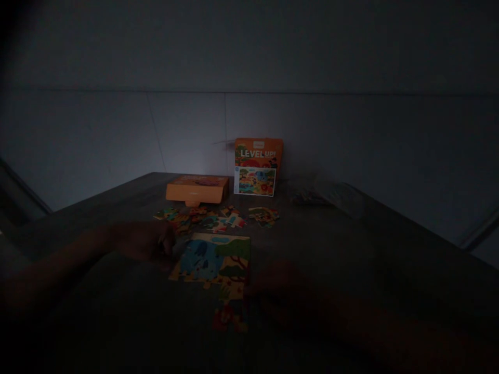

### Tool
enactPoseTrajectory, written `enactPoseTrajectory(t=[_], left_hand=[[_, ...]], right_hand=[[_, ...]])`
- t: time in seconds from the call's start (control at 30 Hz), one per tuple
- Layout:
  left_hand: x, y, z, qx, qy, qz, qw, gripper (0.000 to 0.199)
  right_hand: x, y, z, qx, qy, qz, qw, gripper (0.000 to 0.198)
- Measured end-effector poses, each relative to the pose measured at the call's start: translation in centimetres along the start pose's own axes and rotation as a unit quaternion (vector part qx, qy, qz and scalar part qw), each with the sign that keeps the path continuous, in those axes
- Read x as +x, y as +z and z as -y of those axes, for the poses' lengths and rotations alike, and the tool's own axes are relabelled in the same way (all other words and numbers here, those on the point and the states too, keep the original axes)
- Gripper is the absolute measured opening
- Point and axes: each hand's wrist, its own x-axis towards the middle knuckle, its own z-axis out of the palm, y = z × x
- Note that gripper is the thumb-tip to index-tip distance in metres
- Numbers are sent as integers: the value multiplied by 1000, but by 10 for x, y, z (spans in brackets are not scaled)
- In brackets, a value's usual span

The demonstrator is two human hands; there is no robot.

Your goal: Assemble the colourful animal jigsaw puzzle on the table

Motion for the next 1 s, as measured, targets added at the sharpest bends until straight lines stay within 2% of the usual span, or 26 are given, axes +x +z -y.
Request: enactPoseTrajectory(t=[0.07, 0.13, 0.17, 0.23, 0.33, 0.4, 0.5, 0.77, 0.87, 1.0], left_hand=[[-3, -5, 1, -2, -13, -7, 1000, 17], [-7, -15, 8, 60, -74, -70, 993, 14], [-9, -22, 14, 108, -120, -119, 980, 15], [-12, -33, 29, 192, -214, -227, 931, 20], [-16, -40, 51, 216, -277, -289, 891, 34], [-16, -36, 59, 217, -298, -280, 887, 43], [-15, -26, 60, 206, -313, -224, 900, 50], [-17, -26, 58, 146, -343, -78, 924, 39], [-18, -26, 59, 109, -344, -55, 931, 39], [-20, -25, 55, 76, -347, -61, 933, 36]], right_hand=[[0, -2, 4, -4, 13, 10, 1000, 35], [0, -4, 6, -14, 21, 13, 1000, 36], [0, -4, 7, -19, 24, 11, 999, 36], [0, -3, 7, -24, 28, 7, 999, 37], [0, 0, 6, -29, 32, 13, 999, 40], [0, 1, 5, -39, 34, 12, 999, 40], [-2, 2, 1, -41, 34, -2, 999, 42], [-4, 5, -1, -22, 40, 2, 999, 37], [-3, 4, 1, -32, 55, 6, 998, 36], [-3, 4, 1, -41, 38, -8, 998, 35]])
